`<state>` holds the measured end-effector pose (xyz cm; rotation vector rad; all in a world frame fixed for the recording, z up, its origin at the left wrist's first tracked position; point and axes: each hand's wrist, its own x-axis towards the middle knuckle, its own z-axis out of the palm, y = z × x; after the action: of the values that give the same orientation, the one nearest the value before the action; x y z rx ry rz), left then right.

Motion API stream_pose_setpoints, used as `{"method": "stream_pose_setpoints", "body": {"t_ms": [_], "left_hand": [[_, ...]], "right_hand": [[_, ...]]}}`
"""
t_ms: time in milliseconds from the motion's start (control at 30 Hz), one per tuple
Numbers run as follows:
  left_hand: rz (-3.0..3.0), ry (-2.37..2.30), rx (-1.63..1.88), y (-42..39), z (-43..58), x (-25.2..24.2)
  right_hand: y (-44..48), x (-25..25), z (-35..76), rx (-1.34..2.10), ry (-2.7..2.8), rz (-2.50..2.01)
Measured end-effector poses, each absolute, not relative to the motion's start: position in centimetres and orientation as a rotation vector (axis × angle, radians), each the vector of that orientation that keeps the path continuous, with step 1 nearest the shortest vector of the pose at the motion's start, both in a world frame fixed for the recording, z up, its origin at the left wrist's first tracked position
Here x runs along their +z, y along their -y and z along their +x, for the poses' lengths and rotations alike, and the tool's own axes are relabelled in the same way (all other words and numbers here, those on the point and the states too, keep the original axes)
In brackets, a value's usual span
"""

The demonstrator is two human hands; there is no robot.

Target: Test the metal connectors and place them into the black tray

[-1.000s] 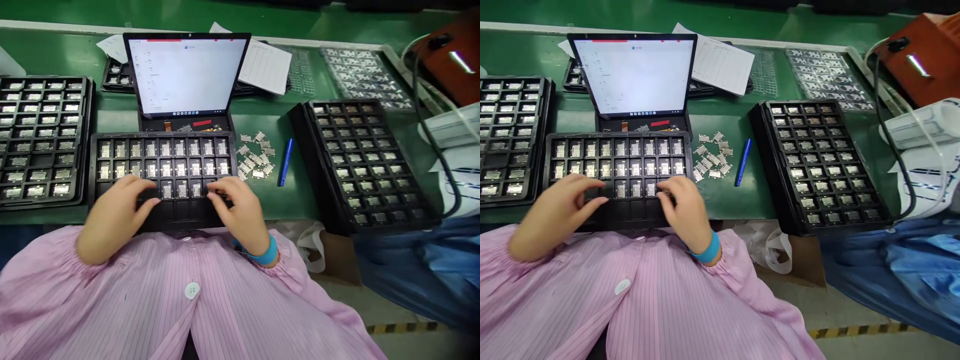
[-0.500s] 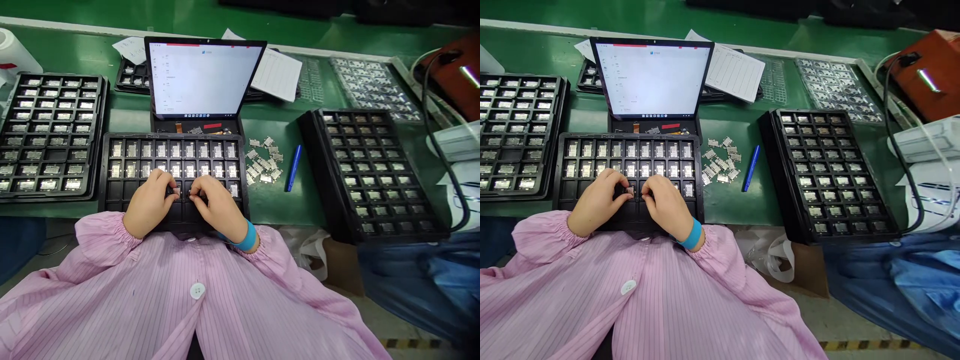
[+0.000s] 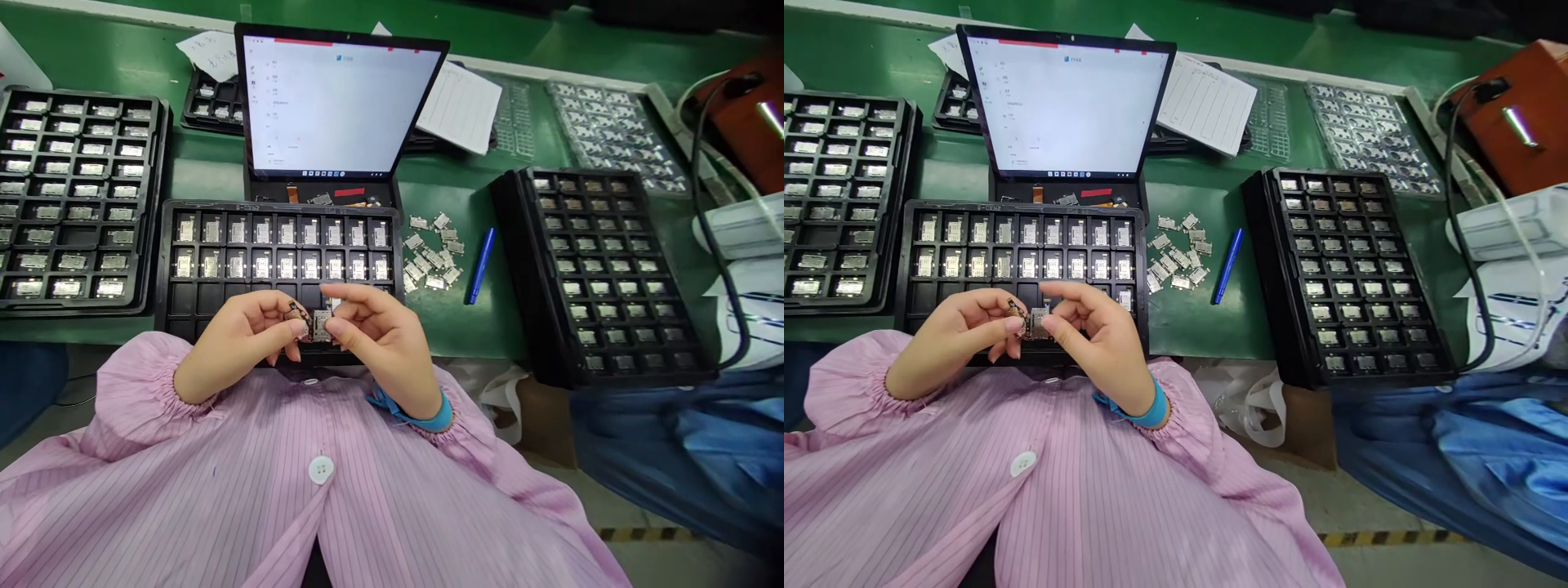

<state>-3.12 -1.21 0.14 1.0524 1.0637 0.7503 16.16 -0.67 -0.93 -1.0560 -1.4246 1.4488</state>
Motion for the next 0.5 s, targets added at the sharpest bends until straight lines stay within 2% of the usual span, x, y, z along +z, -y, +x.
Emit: {"method": "stream_pose_setpoints", "body": {"t_ms": [500], "left_hand": [[0.991,-1.099,0.812,2.3,-2.3,0.4]], "right_hand": [[2.1,-1.3,16.4,1.491,1.381,-0.957]]}}
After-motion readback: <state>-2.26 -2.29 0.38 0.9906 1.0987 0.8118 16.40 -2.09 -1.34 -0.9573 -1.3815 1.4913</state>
